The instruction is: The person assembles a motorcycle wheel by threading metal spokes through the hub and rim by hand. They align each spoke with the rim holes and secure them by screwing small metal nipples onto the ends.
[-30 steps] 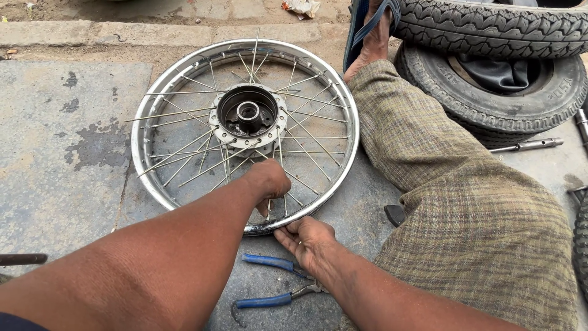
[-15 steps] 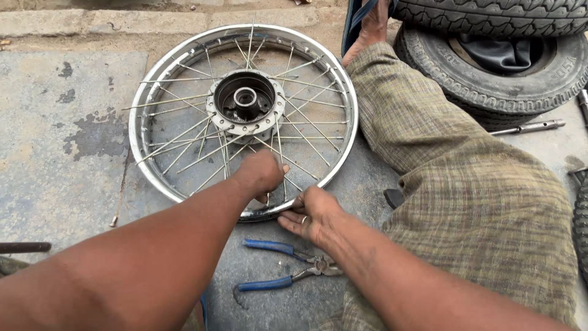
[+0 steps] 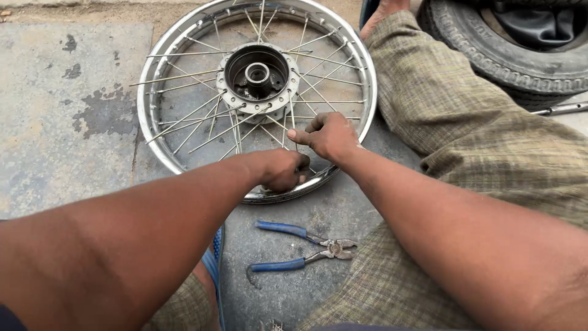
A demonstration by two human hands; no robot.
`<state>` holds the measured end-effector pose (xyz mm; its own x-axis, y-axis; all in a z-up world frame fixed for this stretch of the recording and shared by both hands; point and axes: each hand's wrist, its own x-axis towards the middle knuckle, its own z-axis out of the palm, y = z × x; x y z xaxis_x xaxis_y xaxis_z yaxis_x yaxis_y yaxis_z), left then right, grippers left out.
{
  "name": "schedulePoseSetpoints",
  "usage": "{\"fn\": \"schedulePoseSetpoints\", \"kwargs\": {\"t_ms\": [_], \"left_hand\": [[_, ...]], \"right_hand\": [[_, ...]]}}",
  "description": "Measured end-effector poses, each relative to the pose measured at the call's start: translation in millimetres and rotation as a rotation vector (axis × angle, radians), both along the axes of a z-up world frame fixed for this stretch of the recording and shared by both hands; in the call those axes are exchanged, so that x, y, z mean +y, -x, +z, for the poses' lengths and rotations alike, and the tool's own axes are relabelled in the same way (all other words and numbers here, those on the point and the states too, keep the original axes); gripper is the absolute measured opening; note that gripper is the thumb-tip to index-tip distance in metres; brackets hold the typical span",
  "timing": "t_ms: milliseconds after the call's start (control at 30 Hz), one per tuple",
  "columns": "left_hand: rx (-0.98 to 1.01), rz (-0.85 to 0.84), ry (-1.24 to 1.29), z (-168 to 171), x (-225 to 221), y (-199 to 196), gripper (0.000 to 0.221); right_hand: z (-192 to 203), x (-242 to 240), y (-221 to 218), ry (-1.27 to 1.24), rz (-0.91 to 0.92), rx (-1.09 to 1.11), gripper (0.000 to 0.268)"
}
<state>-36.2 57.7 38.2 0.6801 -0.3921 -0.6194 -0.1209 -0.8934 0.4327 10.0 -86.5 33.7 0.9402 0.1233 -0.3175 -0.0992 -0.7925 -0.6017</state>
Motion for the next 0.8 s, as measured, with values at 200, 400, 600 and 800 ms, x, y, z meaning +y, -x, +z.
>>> {"fn": "schedulePoseSetpoints", "kwargs": {"t_ms": [200,400,600,800], "left_hand": [[0.016,-0.142,0.055,-30,15,-12,0.031],[-0.039,-0.100,0.091,-20,12,-10,0.035],[0.069,-0.139,0.073,-12,18,-7,0.034],[0.037,-0.165,0.069,4,21,-9,0.029]], "right_hand": [[-12,8,-18,0.001,0.019,0.170,0.045],[-15,10,-24,0.026,0.037,0.209,0.045],[-15,9,-21,0.001,0.029,0.200,0.046],[-7,13,-19,0.000,-0.003,0.215,0.046]]}}
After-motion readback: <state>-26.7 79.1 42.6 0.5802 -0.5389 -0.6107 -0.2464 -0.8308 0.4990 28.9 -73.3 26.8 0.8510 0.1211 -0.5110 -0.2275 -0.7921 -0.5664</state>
